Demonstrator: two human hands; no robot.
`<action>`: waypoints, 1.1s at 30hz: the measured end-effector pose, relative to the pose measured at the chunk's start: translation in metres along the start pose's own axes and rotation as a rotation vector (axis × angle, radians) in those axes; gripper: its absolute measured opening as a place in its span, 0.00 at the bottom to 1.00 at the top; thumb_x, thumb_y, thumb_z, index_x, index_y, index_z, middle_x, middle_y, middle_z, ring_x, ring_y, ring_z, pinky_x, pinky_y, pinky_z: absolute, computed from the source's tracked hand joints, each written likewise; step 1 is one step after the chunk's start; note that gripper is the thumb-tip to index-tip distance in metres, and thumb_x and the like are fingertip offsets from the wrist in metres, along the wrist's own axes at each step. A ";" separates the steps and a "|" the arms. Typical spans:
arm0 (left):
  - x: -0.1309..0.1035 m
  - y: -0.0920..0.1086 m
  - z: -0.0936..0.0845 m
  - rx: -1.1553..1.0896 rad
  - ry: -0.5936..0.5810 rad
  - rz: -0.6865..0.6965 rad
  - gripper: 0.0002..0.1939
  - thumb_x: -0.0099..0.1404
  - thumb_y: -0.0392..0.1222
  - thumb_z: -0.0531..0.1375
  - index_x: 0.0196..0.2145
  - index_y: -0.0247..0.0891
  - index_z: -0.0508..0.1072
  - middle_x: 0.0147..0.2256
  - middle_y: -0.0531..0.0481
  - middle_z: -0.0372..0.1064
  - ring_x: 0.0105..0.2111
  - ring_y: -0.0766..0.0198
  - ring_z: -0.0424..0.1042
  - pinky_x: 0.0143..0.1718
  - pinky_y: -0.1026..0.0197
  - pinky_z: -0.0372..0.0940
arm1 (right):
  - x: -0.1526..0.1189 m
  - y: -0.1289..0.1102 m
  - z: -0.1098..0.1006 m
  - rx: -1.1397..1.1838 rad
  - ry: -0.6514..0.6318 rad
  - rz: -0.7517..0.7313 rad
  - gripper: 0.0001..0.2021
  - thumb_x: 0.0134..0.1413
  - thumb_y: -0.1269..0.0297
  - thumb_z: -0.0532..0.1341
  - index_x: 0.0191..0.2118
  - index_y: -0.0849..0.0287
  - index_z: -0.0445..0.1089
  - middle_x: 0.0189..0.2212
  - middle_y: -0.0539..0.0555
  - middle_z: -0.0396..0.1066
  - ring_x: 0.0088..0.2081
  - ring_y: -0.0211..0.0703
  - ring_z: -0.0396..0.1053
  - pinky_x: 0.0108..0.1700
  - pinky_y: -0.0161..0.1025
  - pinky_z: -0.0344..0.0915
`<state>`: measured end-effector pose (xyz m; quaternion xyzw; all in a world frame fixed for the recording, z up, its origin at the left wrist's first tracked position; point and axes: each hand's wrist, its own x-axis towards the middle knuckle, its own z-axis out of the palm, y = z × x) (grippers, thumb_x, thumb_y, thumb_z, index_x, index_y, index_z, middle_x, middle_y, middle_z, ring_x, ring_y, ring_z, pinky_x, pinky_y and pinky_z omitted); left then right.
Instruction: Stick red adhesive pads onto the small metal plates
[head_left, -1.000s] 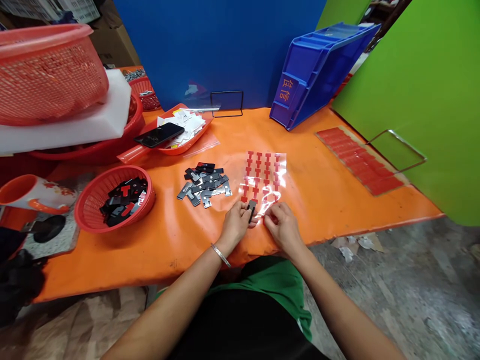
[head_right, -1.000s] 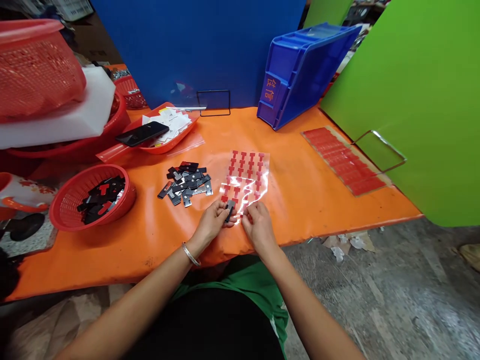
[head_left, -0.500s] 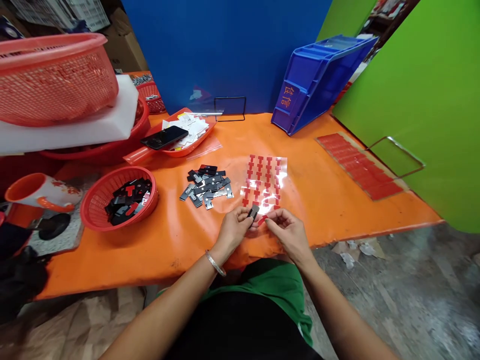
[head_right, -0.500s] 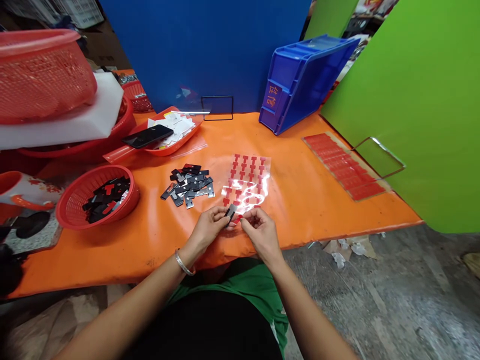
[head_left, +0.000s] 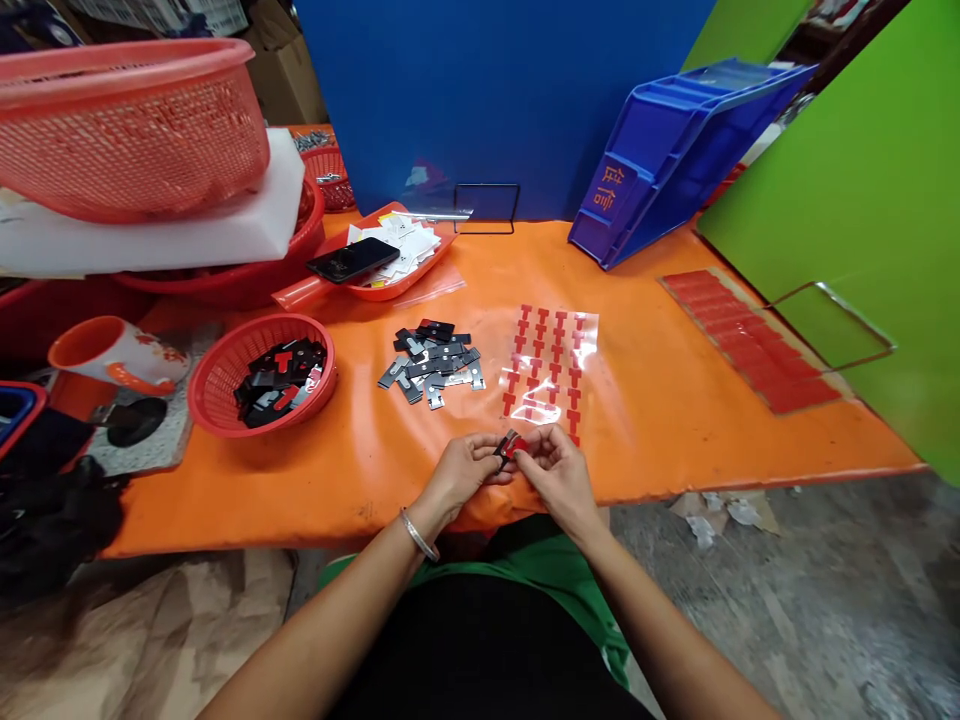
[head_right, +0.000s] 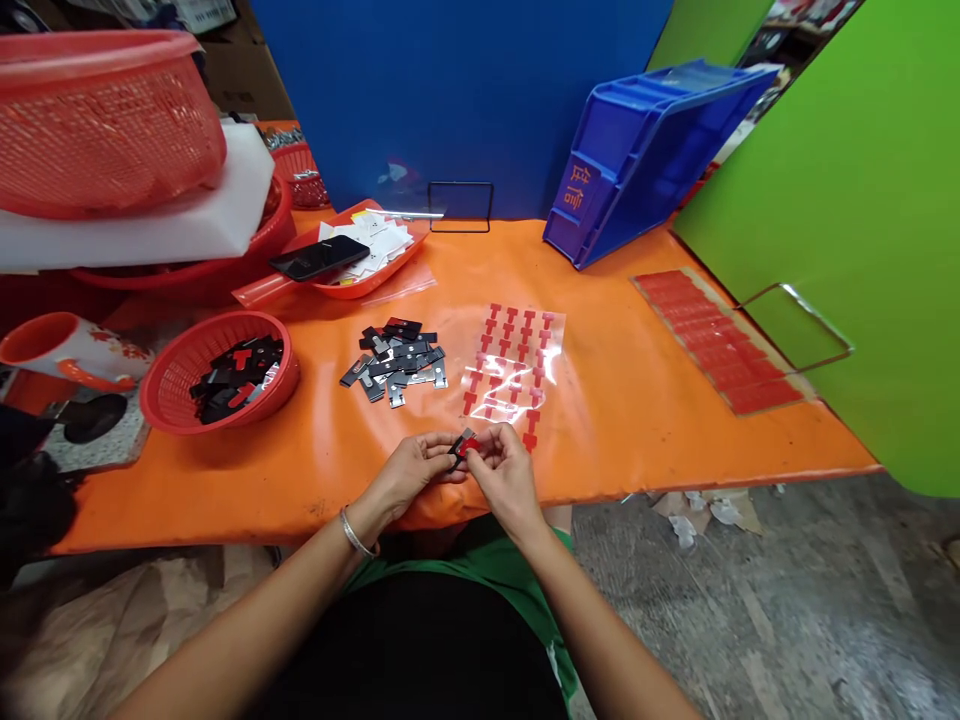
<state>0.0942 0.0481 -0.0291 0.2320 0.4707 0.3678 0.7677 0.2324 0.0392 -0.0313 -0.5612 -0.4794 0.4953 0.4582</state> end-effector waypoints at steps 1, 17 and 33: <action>0.000 0.000 0.000 -0.001 -0.005 0.002 0.09 0.54 0.27 0.63 0.35 0.29 0.72 0.30 0.44 0.75 0.28 0.67 0.75 0.34 0.66 0.71 | 0.000 0.001 0.000 -0.024 0.003 -0.011 0.12 0.45 0.58 0.65 0.30 0.55 0.61 0.24 0.47 0.63 0.23 0.36 0.63 0.23 0.34 0.63; 0.000 -0.001 -0.002 -0.009 -0.013 0.010 0.08 0.54 0.28 0.63 0.33 0.30 0.72 0.29 0.46 0.74 0.29 0.66 0.75 0.37 0.63 0.71 | -0.003 0.011 0.005 -0.077 0.035 -0.033 0.09 0.48 0.59 0.63 0.32 0.55 0.62 0.24 0.48 0.64 0.25 0.40 0.66 0.26 0.37 0.66; 0.000 -0.001 -0.002 0.007 -0.014 0.011 0.07 0.57 0.26 0.59 0.35 0.29 0.72 0.33 0.44 0.75 0.30 0.67 0.75 0.37 0.65 0.71 | -0.003 0.012 0.007 -0.144 0.054 -0.049 0.08 0.49 0.61 0.62 0.32 0.55 0.62 0.24 0.47 0.63 0.24 0.38 0.64 0.24 0.35 0.62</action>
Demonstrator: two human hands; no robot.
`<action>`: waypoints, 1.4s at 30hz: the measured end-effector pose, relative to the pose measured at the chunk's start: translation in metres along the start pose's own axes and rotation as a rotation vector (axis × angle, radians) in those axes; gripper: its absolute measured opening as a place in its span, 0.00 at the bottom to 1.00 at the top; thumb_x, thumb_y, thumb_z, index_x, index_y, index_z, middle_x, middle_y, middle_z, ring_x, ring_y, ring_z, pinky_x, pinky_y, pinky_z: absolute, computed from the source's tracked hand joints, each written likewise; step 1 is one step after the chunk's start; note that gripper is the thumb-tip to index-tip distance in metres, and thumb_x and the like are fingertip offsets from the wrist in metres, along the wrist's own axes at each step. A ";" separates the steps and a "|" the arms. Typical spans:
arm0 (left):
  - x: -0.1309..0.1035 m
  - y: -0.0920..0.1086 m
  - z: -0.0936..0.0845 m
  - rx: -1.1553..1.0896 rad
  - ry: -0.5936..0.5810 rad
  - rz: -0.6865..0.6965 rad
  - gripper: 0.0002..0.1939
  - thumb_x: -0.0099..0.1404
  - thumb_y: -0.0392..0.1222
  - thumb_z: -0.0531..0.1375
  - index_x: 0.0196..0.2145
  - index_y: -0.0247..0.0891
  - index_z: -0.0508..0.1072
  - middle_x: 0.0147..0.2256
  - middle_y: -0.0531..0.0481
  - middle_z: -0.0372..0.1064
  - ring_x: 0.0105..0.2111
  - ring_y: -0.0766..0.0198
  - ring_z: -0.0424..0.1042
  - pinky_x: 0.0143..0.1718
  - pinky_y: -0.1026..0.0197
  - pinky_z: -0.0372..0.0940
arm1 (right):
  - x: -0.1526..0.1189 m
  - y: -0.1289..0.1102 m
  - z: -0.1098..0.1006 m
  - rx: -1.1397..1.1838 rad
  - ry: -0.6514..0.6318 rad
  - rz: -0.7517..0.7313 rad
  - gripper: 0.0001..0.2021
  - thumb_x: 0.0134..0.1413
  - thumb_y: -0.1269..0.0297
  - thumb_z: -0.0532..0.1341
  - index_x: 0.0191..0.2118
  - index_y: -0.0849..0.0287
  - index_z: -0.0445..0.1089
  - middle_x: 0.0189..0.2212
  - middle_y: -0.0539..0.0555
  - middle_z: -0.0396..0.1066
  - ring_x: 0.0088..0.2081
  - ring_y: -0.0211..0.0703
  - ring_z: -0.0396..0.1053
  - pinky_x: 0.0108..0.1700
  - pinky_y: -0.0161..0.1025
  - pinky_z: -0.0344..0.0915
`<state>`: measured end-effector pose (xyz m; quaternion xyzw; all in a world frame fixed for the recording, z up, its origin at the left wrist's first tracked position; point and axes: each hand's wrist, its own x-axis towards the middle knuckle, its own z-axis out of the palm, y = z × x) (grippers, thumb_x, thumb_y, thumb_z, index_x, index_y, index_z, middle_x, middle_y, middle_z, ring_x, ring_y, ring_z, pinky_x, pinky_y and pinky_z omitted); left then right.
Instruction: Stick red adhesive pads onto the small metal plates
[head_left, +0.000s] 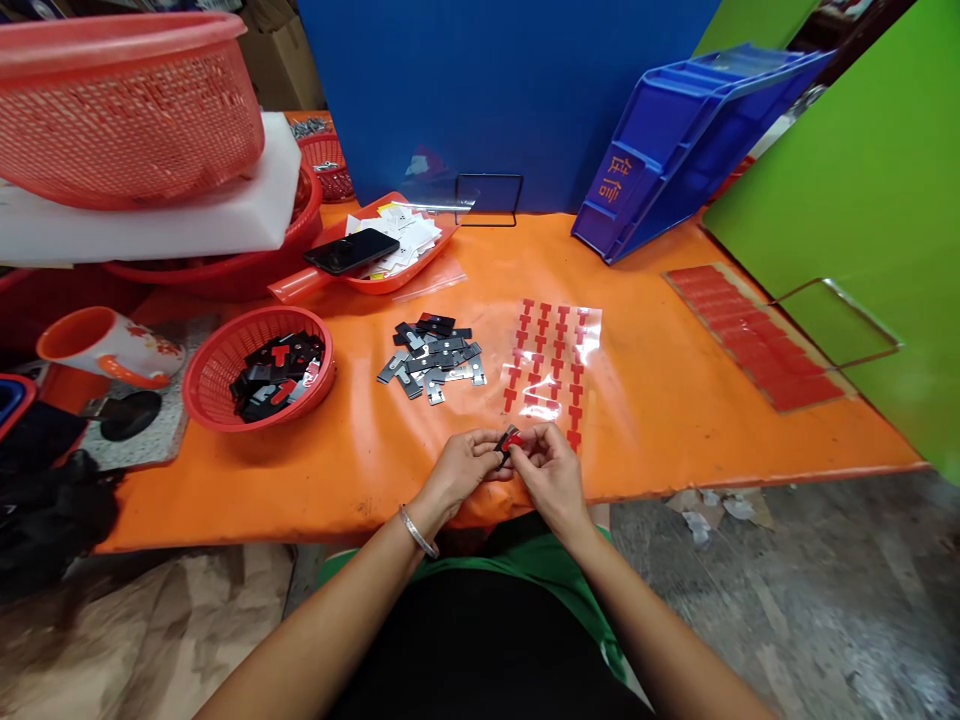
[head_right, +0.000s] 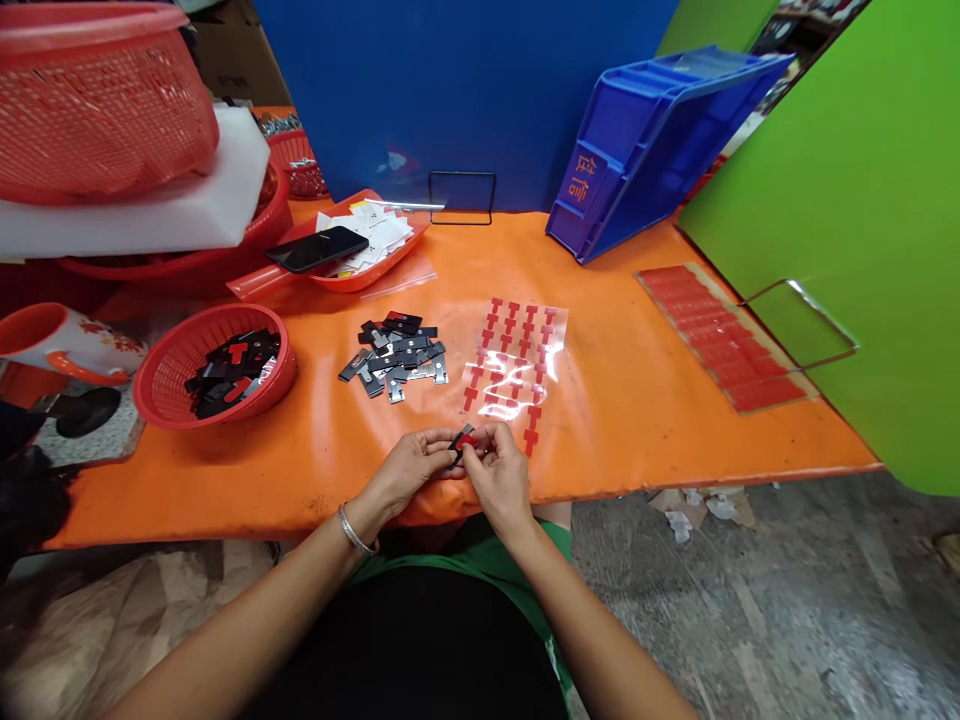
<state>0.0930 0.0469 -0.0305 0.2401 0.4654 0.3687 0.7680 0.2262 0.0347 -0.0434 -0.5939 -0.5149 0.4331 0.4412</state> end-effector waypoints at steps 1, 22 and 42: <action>0.000 0.000 0.000 -0.001 -0.002 0.002 0.07 0.57 0.26 0.59 0.35 0.30 0.72 0.33 0.44 0.75 0.29 0.67 0.75 0.37 0.65 0.71 | 0.000 0.001 0.000 -0.003 0.000 -0.001 0.07 0.50 0.61 0.62 0.32 0.55 0.62 0.24 0.47 0.63 0.24 0.38 0.64 0.24 0.35 0.62; 0.002 -0.009 0.010 0.024 0.158 0.060 0.04 0.59 0.30 0.60 0.34 0.29 0.73 0.26 0.48 0.74 0.22 0.69 0.73 0.31 0.64 0.71 | -0.008 0.000 0.001 -0.092 0.000 -0.115 0.05 0.57 0.60 0.57 0.36 0.56 0.63 0.28 0.50 0.67 0.25 0.38 0.68 0.26 0.35 0.68; 0.000 -0.005 0.009 0.039 0.130 0.046 0.04 0.59 0.29 0.60 0.34 0.29 0.73 0.24 0.49 0.72 0.22 0.70 0.72 0.29 0.67 0.69 | 0.007 -0.005 -0.004 -0.091 0.028 -0.018 0.08 0.53 0.60 0.60 0.30 0.57 0.65 0.27 0.51 0.68 0.25 0.39 0.67 0.27 0.37 0.67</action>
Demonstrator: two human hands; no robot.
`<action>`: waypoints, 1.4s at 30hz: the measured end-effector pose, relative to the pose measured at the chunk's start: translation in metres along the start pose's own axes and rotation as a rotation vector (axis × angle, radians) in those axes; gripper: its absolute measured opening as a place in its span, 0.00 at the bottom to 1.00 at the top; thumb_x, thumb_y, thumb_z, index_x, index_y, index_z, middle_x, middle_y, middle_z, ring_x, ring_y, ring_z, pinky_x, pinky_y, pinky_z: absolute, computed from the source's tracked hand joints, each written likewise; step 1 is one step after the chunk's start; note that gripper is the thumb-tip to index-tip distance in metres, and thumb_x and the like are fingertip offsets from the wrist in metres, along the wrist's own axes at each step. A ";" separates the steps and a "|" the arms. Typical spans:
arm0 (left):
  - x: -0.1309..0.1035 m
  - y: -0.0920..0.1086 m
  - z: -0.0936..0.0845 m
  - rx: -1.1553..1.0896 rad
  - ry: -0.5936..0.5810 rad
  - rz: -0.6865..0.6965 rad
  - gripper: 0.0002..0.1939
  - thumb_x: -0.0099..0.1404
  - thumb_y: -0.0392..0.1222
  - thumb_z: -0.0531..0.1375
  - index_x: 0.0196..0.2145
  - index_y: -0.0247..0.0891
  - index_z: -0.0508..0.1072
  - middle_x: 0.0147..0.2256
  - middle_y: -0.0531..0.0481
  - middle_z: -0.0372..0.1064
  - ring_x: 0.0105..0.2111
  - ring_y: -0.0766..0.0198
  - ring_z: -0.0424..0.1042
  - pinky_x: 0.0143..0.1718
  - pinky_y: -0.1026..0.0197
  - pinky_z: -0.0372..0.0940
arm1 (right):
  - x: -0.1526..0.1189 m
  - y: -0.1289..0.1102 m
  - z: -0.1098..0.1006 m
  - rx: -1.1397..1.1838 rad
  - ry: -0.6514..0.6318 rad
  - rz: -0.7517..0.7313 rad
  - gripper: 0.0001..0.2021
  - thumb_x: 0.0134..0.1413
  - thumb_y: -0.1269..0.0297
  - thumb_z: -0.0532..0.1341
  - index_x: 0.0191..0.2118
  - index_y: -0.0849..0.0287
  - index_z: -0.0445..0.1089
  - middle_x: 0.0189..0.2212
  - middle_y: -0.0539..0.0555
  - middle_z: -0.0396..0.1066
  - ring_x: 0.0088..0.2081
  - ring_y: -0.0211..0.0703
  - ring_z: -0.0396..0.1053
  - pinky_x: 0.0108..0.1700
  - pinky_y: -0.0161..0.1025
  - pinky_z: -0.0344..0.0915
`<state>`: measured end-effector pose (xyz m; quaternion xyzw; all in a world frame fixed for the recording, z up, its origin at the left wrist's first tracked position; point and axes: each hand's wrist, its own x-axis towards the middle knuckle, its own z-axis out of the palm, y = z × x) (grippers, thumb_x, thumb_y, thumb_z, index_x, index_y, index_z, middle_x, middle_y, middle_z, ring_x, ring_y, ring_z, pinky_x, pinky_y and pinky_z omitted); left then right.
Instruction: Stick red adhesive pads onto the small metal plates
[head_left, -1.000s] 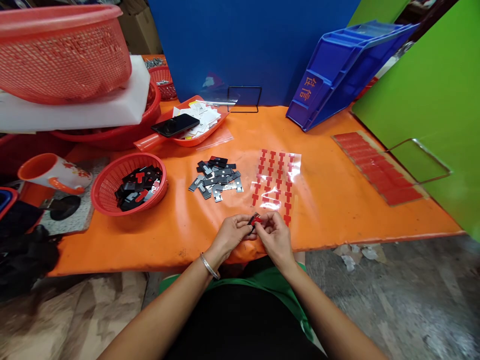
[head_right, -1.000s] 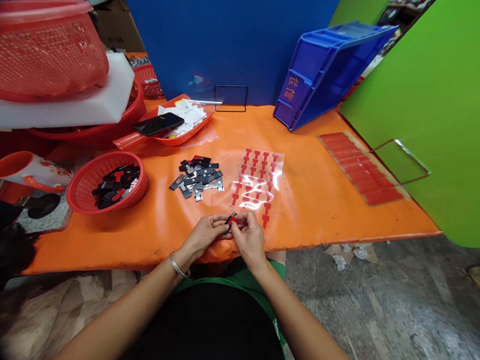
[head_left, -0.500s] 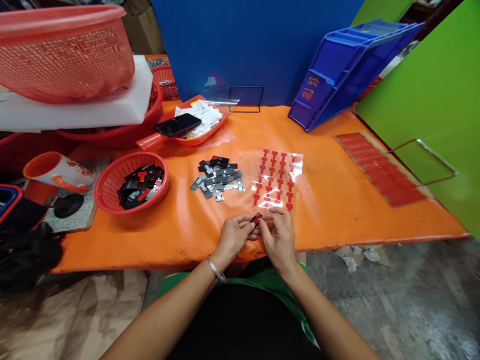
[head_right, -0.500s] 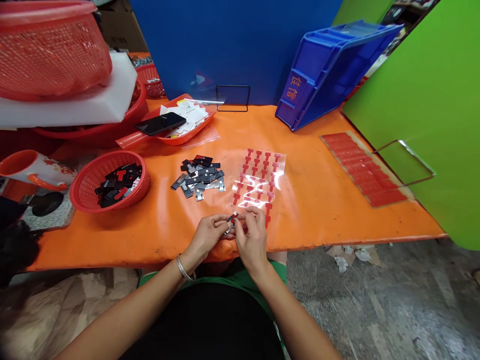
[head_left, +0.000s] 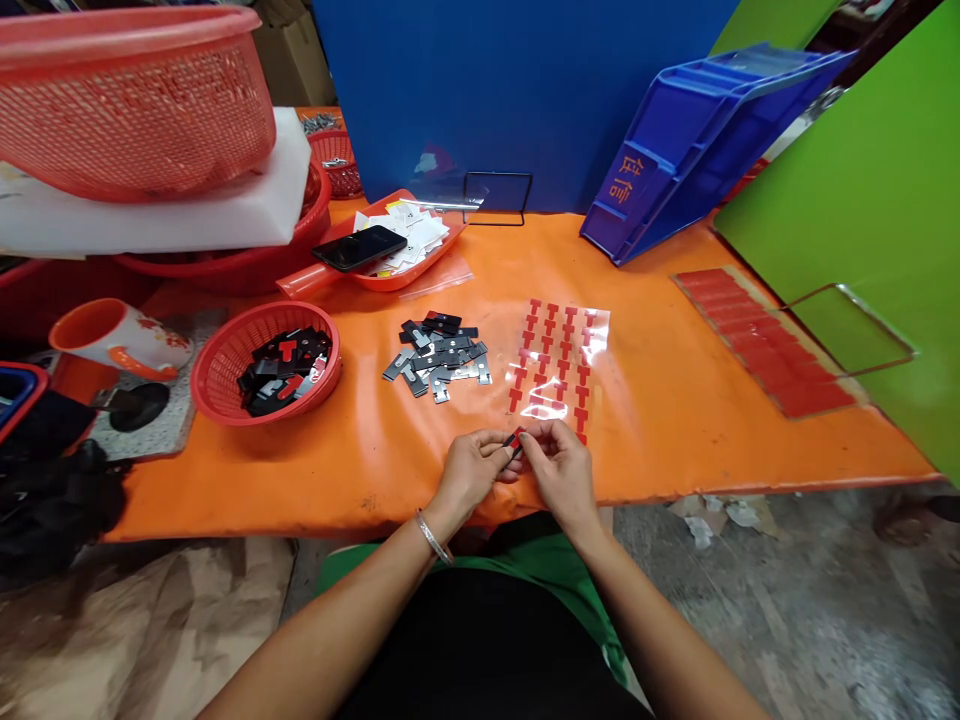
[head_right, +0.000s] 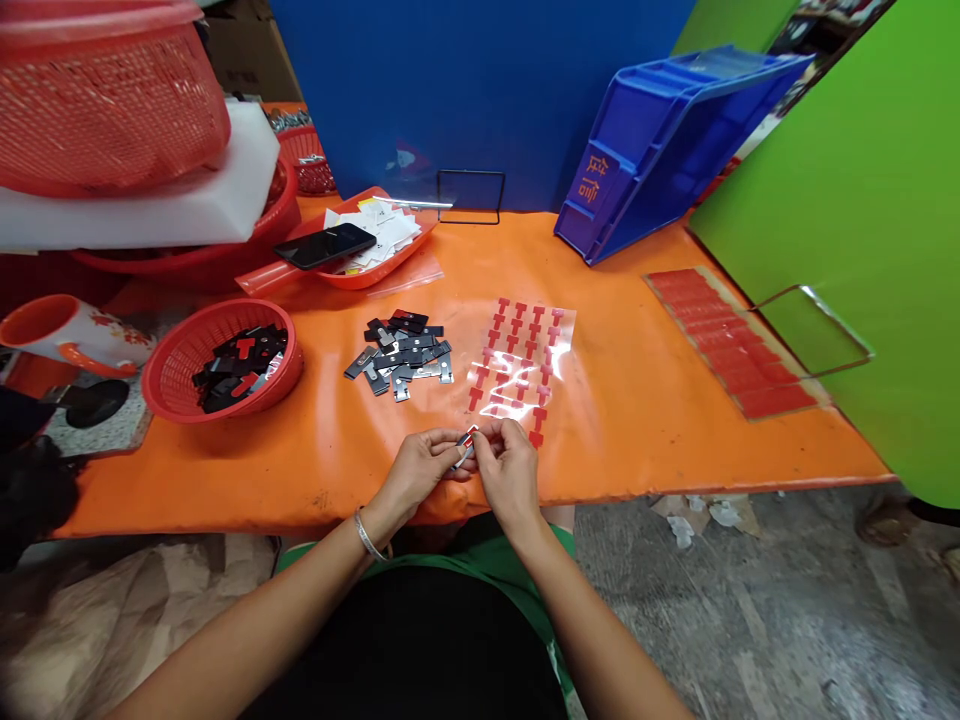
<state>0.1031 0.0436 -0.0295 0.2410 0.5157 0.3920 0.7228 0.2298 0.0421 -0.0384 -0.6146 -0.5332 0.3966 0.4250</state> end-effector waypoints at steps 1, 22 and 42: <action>0.000 0.000 0.000 0.002 -0.003 0.000 0.05 0.59 0.30 0.60 0.34 0.29 0.73 0.24 0.49 0.72 0.23 0.70 0.72 0.29 0.67 0.69 | 0.000 -0.001 0.000 0.018 -0.007 0.017 0.08 0.53 0.59 0.60 0.30 0.57 0.65 0.27 0.51 0.68 0.25 0.39 0.67 0.27 0.36 0.67; -0.001 -0.003 -0.002 0.000 -0.043 0.024 0.11 0.52 0.40 0.66 0.32 0.29 0.75 0.24 0.48 0.72 0.24 0.67 0.72 0.31 0.65 0.69 | 0.003 0.002 0.000 0.094 -0.030 0.046 0.11 0.50 0.55 0.62 0.28 0.56 0.64 0.23 0.49 0.67 0.23 0.39 0.65 0.25 0.36 0.64; -0.001 0.000 -0.004 -0.020 -0.049 -0.021 0.05 0.56 0.33 0.62 0.32 0.30 0.73 0.22 0.49 0.71 0.21 0.69 0.72 0.28 0.65 0.70 | 0.012 -0.001 -0.006 0.240 -0.177 0.158 0.16 0.40 0.51 0.68 0.30 0.59 0.71 0.23 0.50 0.71 0.23 0.38 0.66 0.26 0.34 0.63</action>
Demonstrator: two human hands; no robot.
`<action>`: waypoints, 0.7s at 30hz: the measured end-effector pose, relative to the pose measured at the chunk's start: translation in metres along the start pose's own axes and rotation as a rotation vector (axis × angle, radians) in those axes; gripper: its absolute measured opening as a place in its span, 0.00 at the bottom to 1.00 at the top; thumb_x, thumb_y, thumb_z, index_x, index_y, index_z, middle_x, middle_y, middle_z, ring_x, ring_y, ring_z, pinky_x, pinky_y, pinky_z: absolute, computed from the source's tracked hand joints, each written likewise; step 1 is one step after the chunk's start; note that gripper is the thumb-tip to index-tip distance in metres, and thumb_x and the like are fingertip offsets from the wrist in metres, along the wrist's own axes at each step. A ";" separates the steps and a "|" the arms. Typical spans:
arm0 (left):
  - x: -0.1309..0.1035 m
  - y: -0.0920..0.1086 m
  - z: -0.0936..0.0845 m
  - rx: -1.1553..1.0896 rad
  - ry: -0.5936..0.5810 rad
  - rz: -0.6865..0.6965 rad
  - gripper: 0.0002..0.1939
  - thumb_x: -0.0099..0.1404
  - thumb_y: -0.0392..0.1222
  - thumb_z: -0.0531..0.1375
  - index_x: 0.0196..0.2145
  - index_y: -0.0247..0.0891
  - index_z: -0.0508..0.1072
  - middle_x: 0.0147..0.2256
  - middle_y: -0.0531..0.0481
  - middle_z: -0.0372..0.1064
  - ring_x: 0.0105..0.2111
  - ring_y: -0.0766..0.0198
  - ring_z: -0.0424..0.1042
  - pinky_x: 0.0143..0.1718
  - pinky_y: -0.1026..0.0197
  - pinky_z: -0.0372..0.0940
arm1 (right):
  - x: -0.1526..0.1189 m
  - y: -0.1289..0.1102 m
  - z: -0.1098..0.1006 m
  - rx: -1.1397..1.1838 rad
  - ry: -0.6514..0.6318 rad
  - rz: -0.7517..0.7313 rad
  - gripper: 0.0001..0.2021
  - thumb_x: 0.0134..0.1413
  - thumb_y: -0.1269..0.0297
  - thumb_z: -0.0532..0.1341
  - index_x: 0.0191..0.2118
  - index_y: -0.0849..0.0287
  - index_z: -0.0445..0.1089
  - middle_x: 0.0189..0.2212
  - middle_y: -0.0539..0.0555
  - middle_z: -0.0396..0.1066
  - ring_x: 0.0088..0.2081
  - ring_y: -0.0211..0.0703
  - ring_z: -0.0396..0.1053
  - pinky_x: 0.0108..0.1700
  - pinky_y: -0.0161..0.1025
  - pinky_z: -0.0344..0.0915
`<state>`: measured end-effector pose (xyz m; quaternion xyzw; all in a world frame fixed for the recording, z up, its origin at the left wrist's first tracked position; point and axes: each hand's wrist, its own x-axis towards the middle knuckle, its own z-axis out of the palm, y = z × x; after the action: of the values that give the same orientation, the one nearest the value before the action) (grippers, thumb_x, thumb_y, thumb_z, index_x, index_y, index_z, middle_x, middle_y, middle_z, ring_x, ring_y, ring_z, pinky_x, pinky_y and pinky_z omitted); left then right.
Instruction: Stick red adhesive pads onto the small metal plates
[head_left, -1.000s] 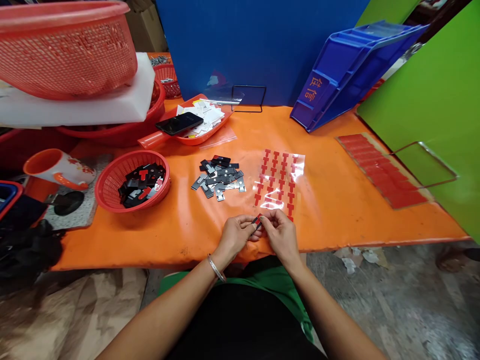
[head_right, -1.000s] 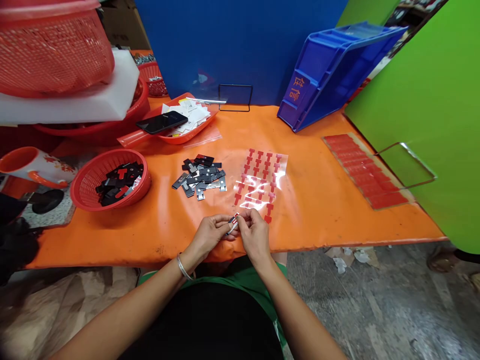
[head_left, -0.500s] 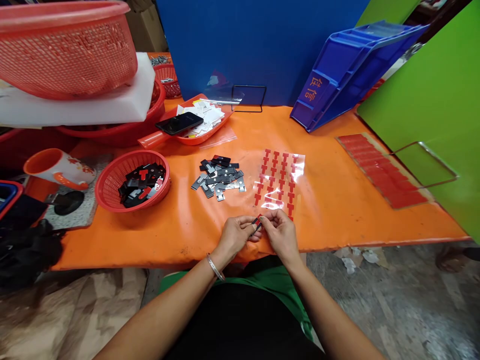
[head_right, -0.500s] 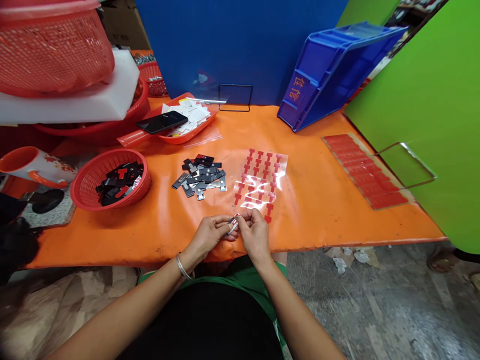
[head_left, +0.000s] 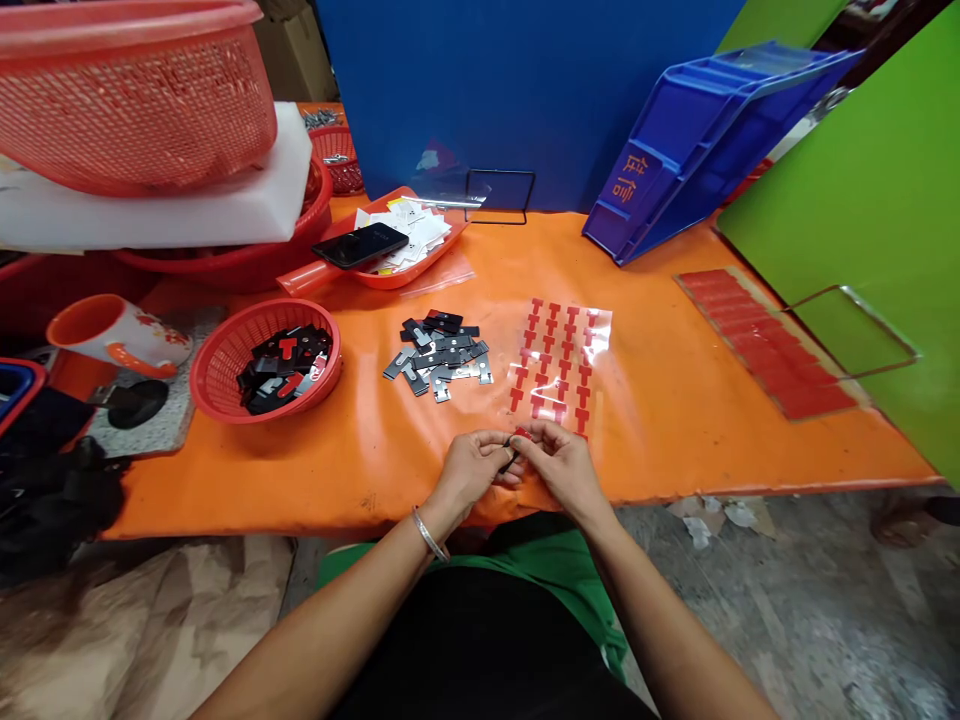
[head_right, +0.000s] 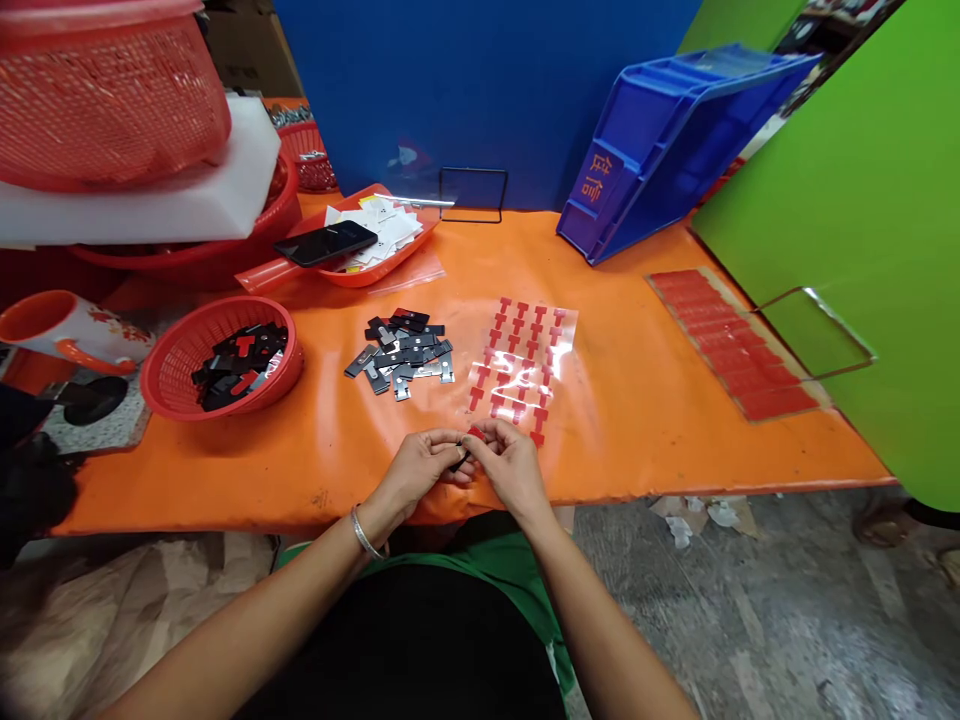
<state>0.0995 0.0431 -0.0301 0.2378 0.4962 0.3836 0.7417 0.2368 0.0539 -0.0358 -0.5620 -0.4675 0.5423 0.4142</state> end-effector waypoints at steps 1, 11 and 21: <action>0.000 0.000 -0.001 0.001 -0.007 0.002 0.05 0.56 0.34 0.62 0.32 0.30 0.74 0.22 0.50 0.71 0.21 0.69 0.72 0.28 0.65 0.70 | 0.000 0.000 0.001 0.014 -0.002 0.013 0.16 0.39 0.52 0.69 0.29 0.59 0.70 0.23 0.50 0.71 0.23 0.38 0.67 0.26 0.35 0.64; 0.001 -0.001 0.003 0.023 0.011 0.028 0.06 0.55 0.36 0.64 0.30 0.30 0.74 0.24 0.48 0.73 0.21 0.69 0.72 0.27 0.66 0.70 | 0.004 0.001 -0.002 0.050 0.031 0.119 0.16 0.45 0.50 0.63 0.23 0.59 0.69 0.13 0.45 0.62 0.14 0.31 0.53 0.16 0.31 0.50; -0.006 0.002 0.005 -0.031 0.044 0.038 0.06 0.55 0.33 0.63 0.33 0.30 0.75 0.26 0.46 0.74 0.23 0.67 0.74 0.28 0.66 0.70 | -0.001 -0.004 -0.005 0.054 -0.045 0.106 0.19 0.44 0.48 0.65 0.33 0.61 0.72 0.17 0.48 0.65 0.14 0.30 0.54 0.14 0.29 0.49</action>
<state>0.1025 0.0397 -0.0229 0.2270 0.5018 0.4106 0.7267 0.2414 0.0541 -0.0317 -0.5621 -0.4313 0.5886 0.3892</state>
